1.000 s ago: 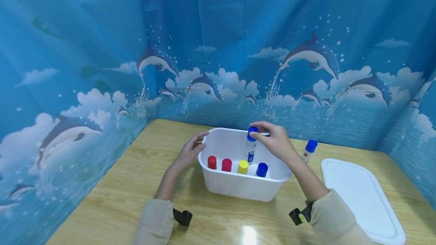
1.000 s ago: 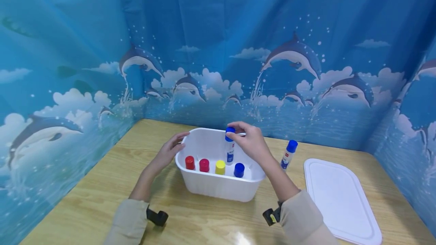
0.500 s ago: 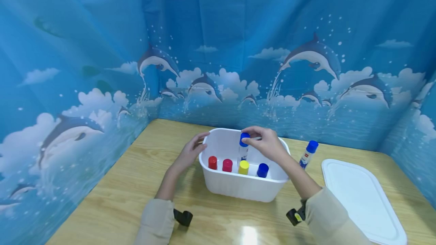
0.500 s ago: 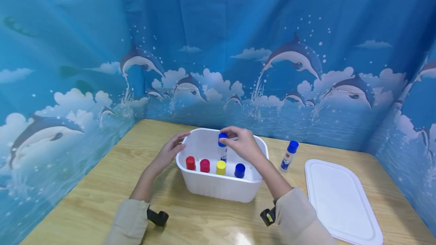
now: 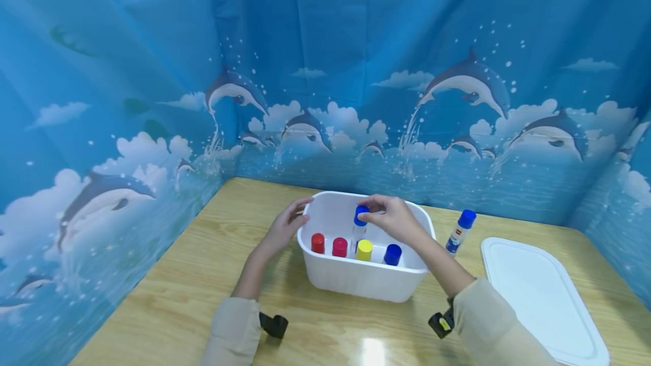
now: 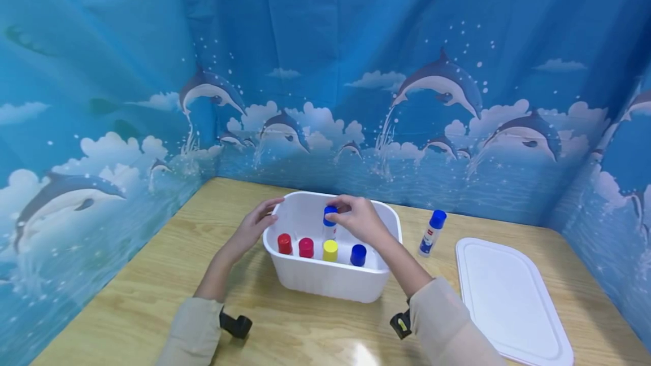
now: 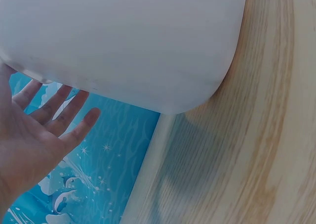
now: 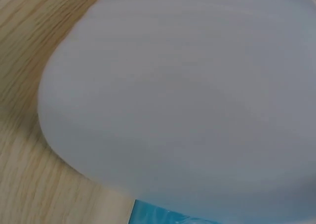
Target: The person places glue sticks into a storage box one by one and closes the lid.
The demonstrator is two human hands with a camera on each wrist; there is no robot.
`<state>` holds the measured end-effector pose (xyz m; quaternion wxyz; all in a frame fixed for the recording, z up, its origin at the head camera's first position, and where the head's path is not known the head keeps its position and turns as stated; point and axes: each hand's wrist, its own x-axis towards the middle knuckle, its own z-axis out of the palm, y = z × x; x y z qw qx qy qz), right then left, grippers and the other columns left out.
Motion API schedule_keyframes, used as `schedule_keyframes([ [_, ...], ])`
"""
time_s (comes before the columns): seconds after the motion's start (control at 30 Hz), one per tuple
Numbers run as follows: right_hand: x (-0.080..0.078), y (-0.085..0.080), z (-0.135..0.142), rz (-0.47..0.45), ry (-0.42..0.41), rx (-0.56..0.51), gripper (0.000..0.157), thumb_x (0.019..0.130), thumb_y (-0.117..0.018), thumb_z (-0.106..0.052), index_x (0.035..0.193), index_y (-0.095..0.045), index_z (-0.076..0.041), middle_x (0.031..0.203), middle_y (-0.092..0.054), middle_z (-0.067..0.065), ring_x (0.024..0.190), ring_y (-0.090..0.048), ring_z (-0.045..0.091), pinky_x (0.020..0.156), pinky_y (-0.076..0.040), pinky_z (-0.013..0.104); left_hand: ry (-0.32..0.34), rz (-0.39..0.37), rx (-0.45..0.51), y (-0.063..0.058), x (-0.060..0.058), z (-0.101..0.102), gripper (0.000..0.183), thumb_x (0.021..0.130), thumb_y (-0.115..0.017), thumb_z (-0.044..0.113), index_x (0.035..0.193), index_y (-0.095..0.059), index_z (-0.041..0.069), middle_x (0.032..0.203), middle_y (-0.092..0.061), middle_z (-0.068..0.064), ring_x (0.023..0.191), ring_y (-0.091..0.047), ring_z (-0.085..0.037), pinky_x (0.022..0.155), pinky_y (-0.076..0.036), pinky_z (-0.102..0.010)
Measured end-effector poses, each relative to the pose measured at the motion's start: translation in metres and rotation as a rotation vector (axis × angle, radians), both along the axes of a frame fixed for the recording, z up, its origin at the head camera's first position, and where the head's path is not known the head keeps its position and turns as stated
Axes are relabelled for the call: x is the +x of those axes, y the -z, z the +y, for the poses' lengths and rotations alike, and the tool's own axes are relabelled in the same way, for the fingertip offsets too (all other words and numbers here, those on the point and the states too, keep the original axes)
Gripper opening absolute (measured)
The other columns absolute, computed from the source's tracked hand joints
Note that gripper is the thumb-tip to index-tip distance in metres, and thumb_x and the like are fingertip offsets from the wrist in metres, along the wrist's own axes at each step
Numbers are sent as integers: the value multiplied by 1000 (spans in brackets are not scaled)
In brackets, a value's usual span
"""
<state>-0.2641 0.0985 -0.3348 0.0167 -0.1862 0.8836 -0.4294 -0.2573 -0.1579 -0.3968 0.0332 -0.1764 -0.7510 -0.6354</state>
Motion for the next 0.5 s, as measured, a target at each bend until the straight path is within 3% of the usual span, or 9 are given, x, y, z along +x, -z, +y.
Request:
schedule_keyframes([
  [0.5,-1,7,0,-35,-40,33,29,82,-70,-13,109,-65,-5,97,-65,3,91,-61,19,78,-52,32,2,19,6,-2,1,1,41,94,-48,7,133,-41,-4,131,-42,-27,115,-45,-40,93,-42,-43],
])
